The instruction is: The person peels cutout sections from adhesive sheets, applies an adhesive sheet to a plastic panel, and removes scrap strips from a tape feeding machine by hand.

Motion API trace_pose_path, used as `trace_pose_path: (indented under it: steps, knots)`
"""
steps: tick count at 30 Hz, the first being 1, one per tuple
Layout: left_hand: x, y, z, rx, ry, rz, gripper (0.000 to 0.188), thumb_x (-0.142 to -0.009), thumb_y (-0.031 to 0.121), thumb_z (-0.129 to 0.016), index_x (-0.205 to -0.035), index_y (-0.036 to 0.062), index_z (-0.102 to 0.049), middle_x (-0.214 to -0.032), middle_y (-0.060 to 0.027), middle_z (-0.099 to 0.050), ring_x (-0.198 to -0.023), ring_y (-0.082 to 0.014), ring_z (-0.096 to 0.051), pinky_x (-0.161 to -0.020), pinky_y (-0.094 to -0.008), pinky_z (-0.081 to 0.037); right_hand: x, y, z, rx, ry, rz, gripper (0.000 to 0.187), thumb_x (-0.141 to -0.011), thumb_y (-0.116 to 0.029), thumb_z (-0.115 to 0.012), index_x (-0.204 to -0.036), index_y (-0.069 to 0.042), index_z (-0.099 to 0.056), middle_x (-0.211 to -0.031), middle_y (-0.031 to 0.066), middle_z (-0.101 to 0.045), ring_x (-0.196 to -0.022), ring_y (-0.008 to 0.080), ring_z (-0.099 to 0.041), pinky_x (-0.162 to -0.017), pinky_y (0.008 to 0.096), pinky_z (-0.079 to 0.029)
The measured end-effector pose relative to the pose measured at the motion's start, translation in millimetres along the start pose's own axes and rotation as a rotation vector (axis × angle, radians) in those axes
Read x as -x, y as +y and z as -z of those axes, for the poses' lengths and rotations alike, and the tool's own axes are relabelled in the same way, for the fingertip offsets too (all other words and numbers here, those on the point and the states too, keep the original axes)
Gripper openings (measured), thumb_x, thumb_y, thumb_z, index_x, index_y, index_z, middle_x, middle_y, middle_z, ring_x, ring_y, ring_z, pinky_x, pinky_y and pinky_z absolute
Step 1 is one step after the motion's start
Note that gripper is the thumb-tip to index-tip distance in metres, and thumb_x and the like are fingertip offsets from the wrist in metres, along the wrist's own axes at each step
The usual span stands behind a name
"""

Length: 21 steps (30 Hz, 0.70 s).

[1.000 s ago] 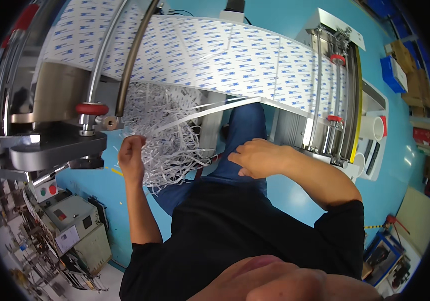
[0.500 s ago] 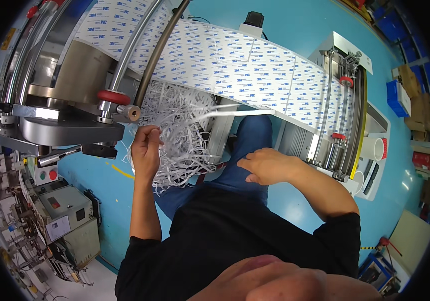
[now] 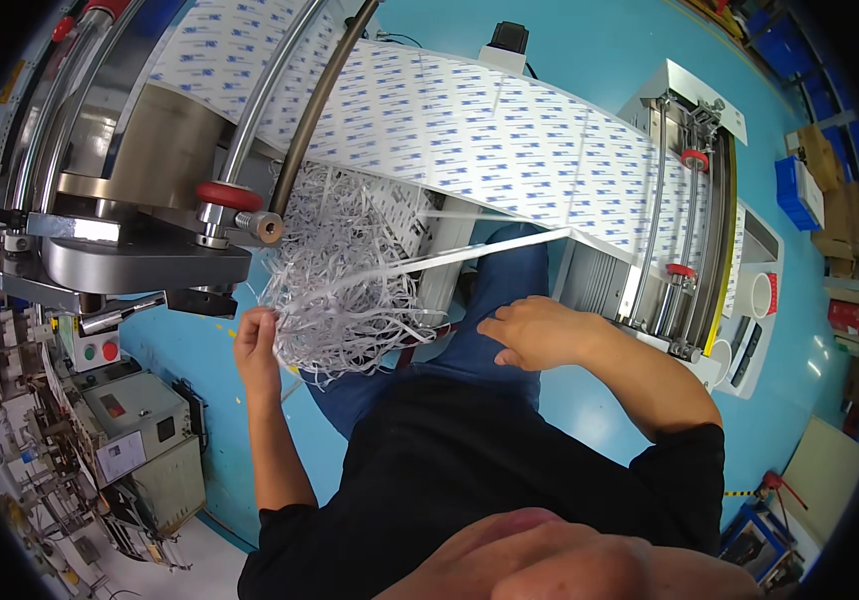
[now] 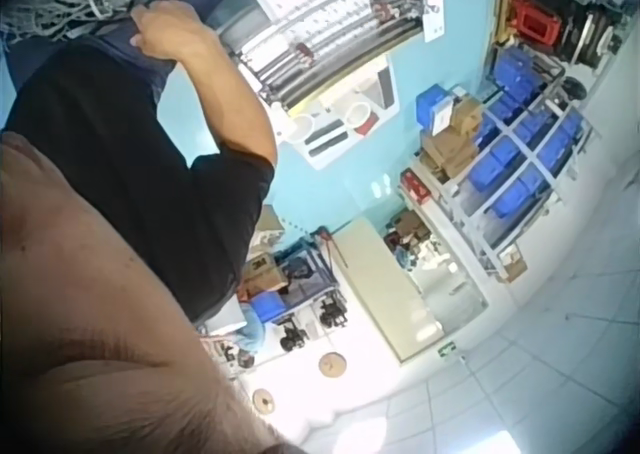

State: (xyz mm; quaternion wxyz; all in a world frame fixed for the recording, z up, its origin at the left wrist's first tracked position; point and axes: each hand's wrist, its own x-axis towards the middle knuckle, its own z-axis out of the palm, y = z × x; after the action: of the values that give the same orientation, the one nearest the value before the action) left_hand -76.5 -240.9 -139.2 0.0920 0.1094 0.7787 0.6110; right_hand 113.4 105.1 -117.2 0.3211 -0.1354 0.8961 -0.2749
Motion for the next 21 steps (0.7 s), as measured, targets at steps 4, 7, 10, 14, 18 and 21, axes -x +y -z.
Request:
trace_pose_path:
  steps: [4, 7, 10, 14, 18, 21]
  knots:
    - [8, -20, 30, 0.279, 0.086, 0.123, 0.012, -0.091, 0.016, -0.055, -0.084, 0.0054, -0.056, -0.084, -0.0020, -0.056, -0.079, -0.0107, -0.051, -0.078, -0.0258, -0.040, 0, -1, -1, -0.016, -0.005, -0.006, 0.045, -0.083, -0.026, -0.060, -0.121, -0.004, -0.049, -0.101, 0.0159, -0.059, -0.096, 0.0335, -0.056, -0.085, 0.0418, -0.043]
    - [12, -30, 33, 0.396, 0.184, 0.203, 0.014, -0.091, 0.019, -0.054, -0.087, 0.0061, -0.055, -0.085, -0.0025, -0.057, -0.076, -0.0113, -0.051, -0.074, -0.0260, -0.040, 0, -2, -1, -0.021, -0.007, -0.006, 0.046, -0.083, -0.026, -0.061, -0.121, -0.003, -0.049, -0.101, 0.0159, -0.059, -0.096, 0.0334, -0.056, -0.085, 0.0418, -0.043]
    - [13, -33, 31, 0.422, 0.294, 0.256, 0.014, -0.091, 0.020, -0.055, -0.088, 0.0065, -0.056, -0.086, -0.0028, -0.057, -0.076, -0.0118, -0.051, -0.073, -0.0258, -0.040, 1, -2, 0, -0.021, -0.007, -0.009, 0.046, -0.083, -0.025, -0.061, -0.121, -0.003, -0.049, -0.100, 0.0158, -0.059, -0.096, 0.0334, -0.056, -0.085, 0.0418, -0.043]
    - [9, -34, 26, 0.388, 0.291, 0.140, 0.014, -0.091, 0.020, -0.055, -0.089, 0.0067, -0.056, -0.087, -0.0034, -0.058, -0.077, -0.0116, -0.052, -0.073, -0.0261, -0.041, 0, 2, -4, -0.024, 0.016, -0.009, 0.045, -0.083, -0.025, -0.061, -0.120, -0.003, -0.050, -0.098, 0.0152, -0.059, -0.095, 0.0328, -0.057, -0.084, 0.0417, -0.043]
    - [7, -37, 27, 0.302, 0.275, 0.072, 0.015, -0.092, 0.021, -0.055, -0.090, 0.0059, -0.056, -0.089, -0.0040, -0.058, -0.079, -0.0110, -0.052, -0.073, -0.0260, -0.041, 0, 0, 2, -0.024, -0.036, -0.021, 0.039, -0.087, -0.026, -0.057, -0.116, -0.002, -0.050, -0.102, 0.0157, -0.058, -0.099, 0.0324, -0.056, -0.084, 0.0416, -0.044]
    - [6, -39, 28, 0.209, 0.265, 0.054, 0.017, -0.092, 0.021, -0.054, -0.091, 0.0048, -0.056, -0.090, -0.0048, -0.058, -0.081, -0.0112, -0.052, -0.076, -0.0259, -0.042, 0, 1, 0, -0.039, -0.029, -0.029, 0.038, -0.087, -0.026, -0.057, -0.116, -0.002, -0.050, -0.100, 0.0162, -0.059, -0.097, 0.0325, -0.057, -0.083, 0.0417, -0.044]
